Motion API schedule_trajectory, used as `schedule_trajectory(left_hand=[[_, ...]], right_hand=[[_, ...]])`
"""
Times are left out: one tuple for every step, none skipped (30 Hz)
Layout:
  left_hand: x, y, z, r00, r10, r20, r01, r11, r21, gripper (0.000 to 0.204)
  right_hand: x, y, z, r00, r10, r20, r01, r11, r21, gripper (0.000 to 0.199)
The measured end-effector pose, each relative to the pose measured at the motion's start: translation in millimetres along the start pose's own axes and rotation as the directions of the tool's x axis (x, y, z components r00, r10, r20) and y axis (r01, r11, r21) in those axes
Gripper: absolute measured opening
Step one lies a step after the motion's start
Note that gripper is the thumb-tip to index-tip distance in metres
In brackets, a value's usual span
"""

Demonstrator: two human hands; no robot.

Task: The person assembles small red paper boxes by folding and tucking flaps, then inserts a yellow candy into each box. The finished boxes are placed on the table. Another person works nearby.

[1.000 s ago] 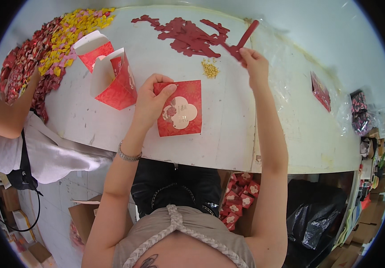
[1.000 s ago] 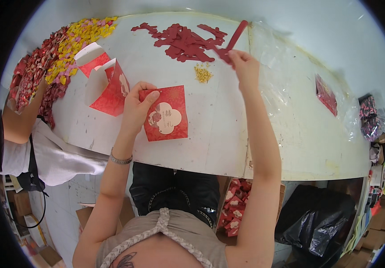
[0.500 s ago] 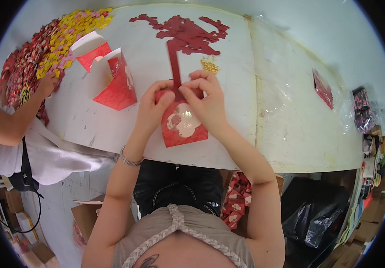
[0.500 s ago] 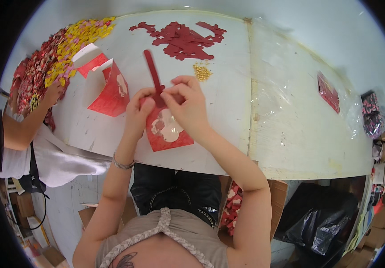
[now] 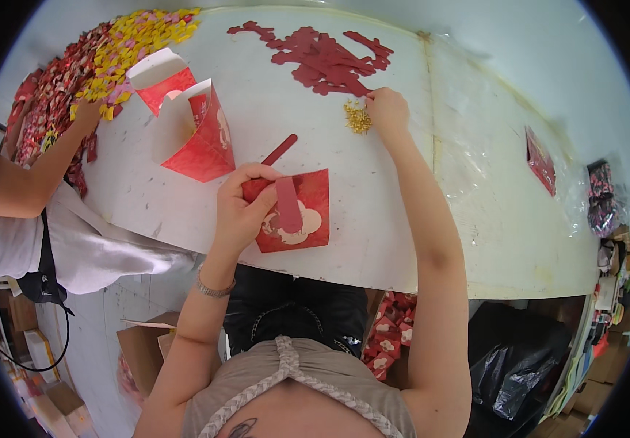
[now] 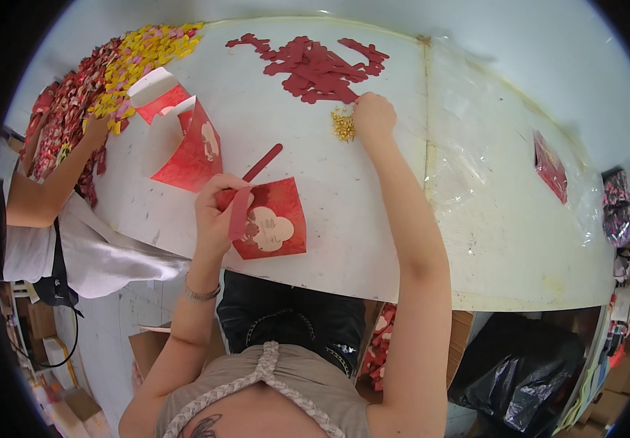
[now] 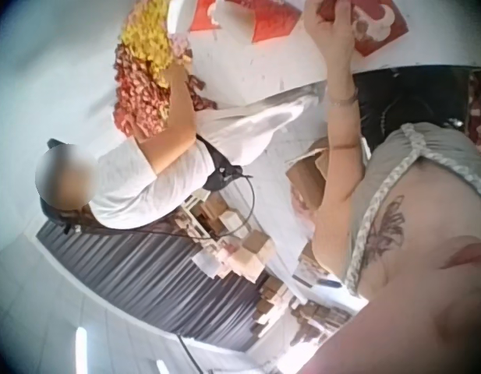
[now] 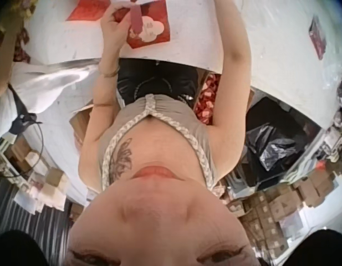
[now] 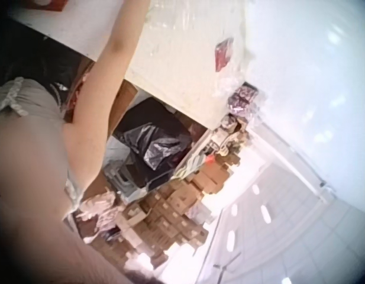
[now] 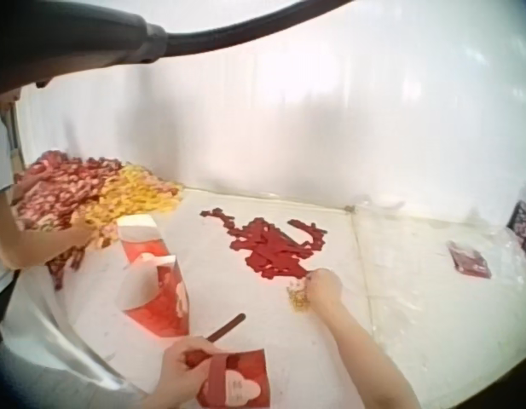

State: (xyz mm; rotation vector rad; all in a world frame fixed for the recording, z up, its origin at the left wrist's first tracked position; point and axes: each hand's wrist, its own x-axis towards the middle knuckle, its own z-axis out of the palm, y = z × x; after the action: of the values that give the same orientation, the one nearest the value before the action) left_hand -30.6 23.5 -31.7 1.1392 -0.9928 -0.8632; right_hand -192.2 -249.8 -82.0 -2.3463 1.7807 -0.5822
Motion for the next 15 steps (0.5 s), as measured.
schedule_trajectory(left_hand=[[1.1, -2.4, -0.3, 1.000, -0.015, -0.008, 0.015, 1.000, -0.002, 0.011], [2.9, -3.2, 0.0, 0.999, 0.037, -0.016, -0.037, 0.999, 0.024, 0.010], [6.5, -4.4, 0.6, 0.995, 0.093, -0.020, -0.092, 0.995, 0.045, 0.010], [9.3, -5.2, 1.4, 0.989, 0.149, -0.022, -0.147, 0.987, 0.066, 0.009], [10.6, -5.4, 2.1, 0.992, 0.128, -0.005, -0.128, 0.991, 0.046, 0.009], [11.8, -5.4, 2.7, 0.994, 0.110, 0.010, -0.111, 0.994, 0.024, 0.009], [10.2, -5.6, 0.3, 0.996, 0.084, 0.014, -0.084, 0.996, 0.018, 0.009], [10.2, -6.5, -0.6, 0.998, 0.063, 0.019, -0.063, 0.998, -0.016, 0.010], [10.7, -6.0, -1.2, 0.999, 0.044, 0.022, -0.043, 0.998, -0.046, 0.010], [11.4, -7.6, -1.6, 0.999, 0.024, 0.025, -0.022, 0.997, -0.080, 0.011], [10.8, -7.1, -1.7, 0.999, 0.033, 0.008, -0.032, 0.998, -0.056, 0.011], [11.1, -4.7, -0.7, 0.999, 0.042, -0.001, -0.042, 0.998, -0.037, 0.011], [11.9, -4.4, 1.0, 0.999, 0.054, -0.005, -0.054, 0.998, -0.023, 0.012], [12.3, -7.1, 3.5, 0.999, 0.044, 0.004, -0.044, 0.998, -0.041, 0.011], [12.8, -8.5, 3.5, 0.997, 0.072, 0.019, -0.072, 0.997, -0.023, 0.011]], right_hand=[[0.3, -0.4, 1.0, 1.000, -0.022, -0.005, 0.022, 1.000, -0.013, 0.020], [1.5, 0.2, 1.2, 0.999, -0.042, -0.011, 0.042, 0.999, -0.027, 0.020], [2.2, 0.6, -1.6, 0.998, -0.063, -0.020, 0.062, 0.997, -0.046, 0.019], [0.7, 3.2, -5.8, 0.997, -0.056, -0.043, 0.059, 0.996, 0.073, 0.019], [-2.0, 7.3, -11.2, 0.997, -0.046, -0.066, 0.058, 0.980, 0.189, 0.018], [-5.8, 7.2, -19.2, 0.995, -0.037, -0.089, 0.062, 0.952, 0.301, 0.018], [-16.7, -2.5, -27.1, 0.995, -0.022, -0.101, 0.065, 0.892, 0.448, 0.017], [-31.1, -9.3, -38.1, 0.994, -0.002, -0.108, 0.065, 0.809, 0.584, 0.016], [-49.2, -20.1, -54.5, 0.994, 0.018, -0.110, 0.066, 0.703, 0.708, 0.016], [-74.2, -37.3, -73.9, 0.999, 0.016, -0.038, 0.021, 0.602, 0.798, 0.014], [-104.5, -55.2, -90.6, 0.999, 0.012, 0.034, -0.036, 0.493, 0.869, 0.013], [-133.3, -64.7, -100.3, 0.986, -0.150, -0.066, 0.136, 0.527, 0.839, 0.012], [-154.3, -71.7, -105.0, 0.937, -0.311, -0.156, 0.309, 0.535, 0.786, 0.012], [-166.6, -76.6, -102.0, 0.895, -0.376, -0.241, 0.428, 0.570, 0.701, 0.013], [-176.3, -83.1, -96.4, 0.838, -0.446, -0.315, 0.539, 0.585, 0.606, 0.014]])
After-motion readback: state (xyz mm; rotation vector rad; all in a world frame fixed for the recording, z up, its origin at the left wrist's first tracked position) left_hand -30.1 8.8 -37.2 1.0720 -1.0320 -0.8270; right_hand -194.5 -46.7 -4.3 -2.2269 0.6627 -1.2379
